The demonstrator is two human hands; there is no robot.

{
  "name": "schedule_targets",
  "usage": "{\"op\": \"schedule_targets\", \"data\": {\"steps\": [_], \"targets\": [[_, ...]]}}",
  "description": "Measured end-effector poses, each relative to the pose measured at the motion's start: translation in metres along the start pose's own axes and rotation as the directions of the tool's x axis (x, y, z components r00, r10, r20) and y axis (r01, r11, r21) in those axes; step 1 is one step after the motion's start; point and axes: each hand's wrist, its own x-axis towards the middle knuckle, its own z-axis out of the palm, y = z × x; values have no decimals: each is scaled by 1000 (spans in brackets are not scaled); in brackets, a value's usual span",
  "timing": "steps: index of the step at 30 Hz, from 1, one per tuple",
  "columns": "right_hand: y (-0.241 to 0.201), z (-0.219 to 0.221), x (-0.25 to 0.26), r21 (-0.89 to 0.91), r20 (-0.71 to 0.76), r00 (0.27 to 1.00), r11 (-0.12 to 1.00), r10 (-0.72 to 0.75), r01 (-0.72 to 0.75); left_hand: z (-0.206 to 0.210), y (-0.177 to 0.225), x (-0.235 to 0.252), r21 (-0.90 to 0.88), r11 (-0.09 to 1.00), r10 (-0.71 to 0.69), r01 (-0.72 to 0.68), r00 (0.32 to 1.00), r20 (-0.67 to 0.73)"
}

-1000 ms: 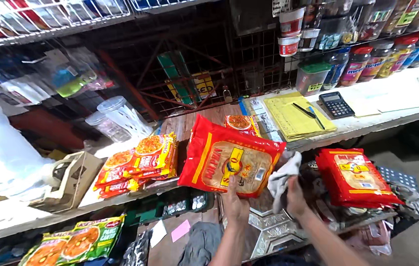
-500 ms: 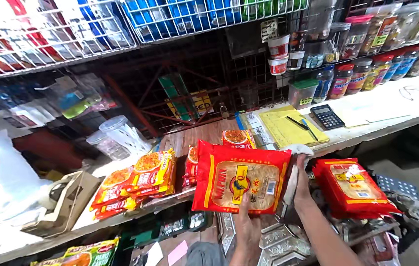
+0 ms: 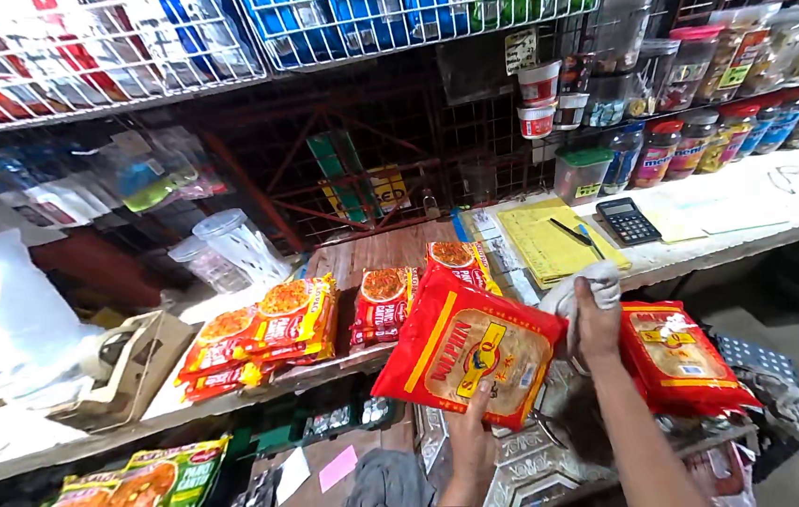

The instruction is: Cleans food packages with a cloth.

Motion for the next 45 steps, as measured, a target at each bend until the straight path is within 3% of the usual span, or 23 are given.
{"op": "schedule_targets", "data": {"steps": [3,7,9,11,14,16,18,20,21,22,23,24,26,28,30,33,34,36,38,39,42,44,45], "targets": [[-26,-27,-1,-99,262,963,991,-66,95,-8,6,1,93,993,-69,68,998,6],[-39,-17,-16,-158,663,736,936,-137,316,-13,-3,4,177,977,-137,122,988,73],[-37,6,-34,-323,780,616,772,-110,547,-8,-6,4,242,962,-147,124,986,79],[-20,22,-61,-355,861,478,471,-170,807,-2,-7,8,278,957,-107,84,992,72],[6,16,-96,-326,844,423,310,-330,893,-6,-11,13,219,975,-35,25,998,45],[15,-2,-109,-320,808,422,294,-411,901,-6,-11,15,196,981,4,-7,1000,20],[27,-27,-121,-280,785,433,370,-443,886,-6,-5,20,191,980,59,-53,998,-27],[44,-51,-133,-276,725,575,604,-380,747,-6,7,28,192,975,132,-115,988,-82],[46,-58,-136,-301,667,707,784,-233,543,-5,11,33,146,980,153,-138,983,-98],[42,-58,-137,-316,553,833,925,-3,213,-4,14,35,92,985,158,-148,982,-104],[33,-51,-132,-266,410,873,950,265,-164,-4,15,34,53,988,152,-147,984,-96],[24,-43,-123,-125,342,811,879,474,-460,-4,15,31,27,989,150,-148,986,-75],[11,-29,-111,152,394,700,709,595,-689,-6,11,24,-4,990,143,-143,990,-3],[-2,-13,-105,236,382,707,677,594,-697,-7,8,21,-23,995,101,-100,994,46],[-11,-1,-97,215,327,783,766,529,-607,-7,10,24,8,998,66,-67,997,49],[-16,2,-91,198,328,927,946,181,-255,-15,11,40,210,977,17,-23,999,27],[-14,-1,-91,168,373,928,983,1,-69,-20,10,44,223,975,-23,14,999,36],[0,-9,-88,98,517,782,932,-347,349,-26,15,37,104,990,-111,100,988,105],[13,-14,-95,15,621,543,701,-566,713,-27,23,19,-147,972,-167,186,977,130],[16,-16,-102,10,677,430,591,-598,807,-34,27,10,-189,960,-179,205,973,147],[17,-26,-122,121,847,189,526,-497,842,-89,34,-19,146,966,-244,213,939,243],[17,-37,-122,205,919,91,663,-383,720,-104,30,-21,220,950,-262,221,948,180],[18,-42,-116,213,937,89,754,-338,622,-116,25,-20,250,944,-264,214,946,188]]}}
